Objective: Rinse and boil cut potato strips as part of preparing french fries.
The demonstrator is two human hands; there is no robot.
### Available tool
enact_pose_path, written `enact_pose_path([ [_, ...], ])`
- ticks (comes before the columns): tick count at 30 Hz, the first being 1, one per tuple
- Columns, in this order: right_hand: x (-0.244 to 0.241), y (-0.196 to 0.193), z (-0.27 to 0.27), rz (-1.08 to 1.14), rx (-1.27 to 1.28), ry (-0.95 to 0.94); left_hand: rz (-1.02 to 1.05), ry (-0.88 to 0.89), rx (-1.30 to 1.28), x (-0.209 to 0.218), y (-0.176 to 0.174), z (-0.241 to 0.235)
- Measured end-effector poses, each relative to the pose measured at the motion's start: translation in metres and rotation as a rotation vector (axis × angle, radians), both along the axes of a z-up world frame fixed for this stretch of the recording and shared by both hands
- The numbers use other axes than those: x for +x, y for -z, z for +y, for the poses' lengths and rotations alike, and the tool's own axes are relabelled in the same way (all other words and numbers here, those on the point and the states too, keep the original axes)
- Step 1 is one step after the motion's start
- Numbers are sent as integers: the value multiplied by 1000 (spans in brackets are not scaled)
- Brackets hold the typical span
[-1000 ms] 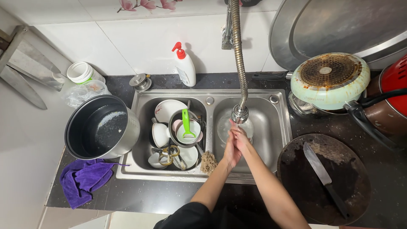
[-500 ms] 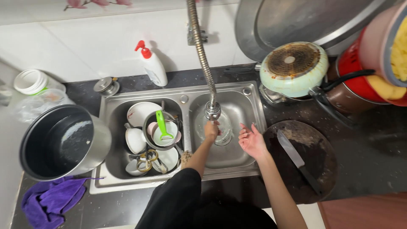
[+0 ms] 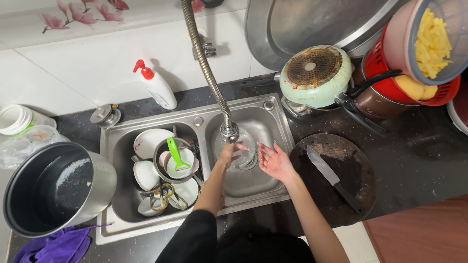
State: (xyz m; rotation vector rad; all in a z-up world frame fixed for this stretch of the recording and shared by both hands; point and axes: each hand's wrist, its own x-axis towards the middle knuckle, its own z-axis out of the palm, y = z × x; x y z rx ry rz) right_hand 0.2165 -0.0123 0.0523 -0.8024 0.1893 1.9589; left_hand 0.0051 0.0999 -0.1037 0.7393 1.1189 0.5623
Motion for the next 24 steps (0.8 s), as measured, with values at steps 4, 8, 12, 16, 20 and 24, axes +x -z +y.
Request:
enact_pose_path([
  [4,-1,-7,9,2,37,-38,-190,-169,49,-30,-2,-1],
  [8,-1,-19,15,-81,69,-115,-9,-282,-25,-45,-82,-15],
  [12,9,-30,21,-94,134,-113,-11,-258,-35,-61,-72,-11],
  [16,7,-37,27,-195,121,-123,-128,-73,18,-61,-21,-4],
  [20,-2,-26,32,-198,112,-139,42,72,-32,-30,-25,-3],
  [24,-9,-29,30,-176,128,-130,50,76,-31,-1,-4,9],
])
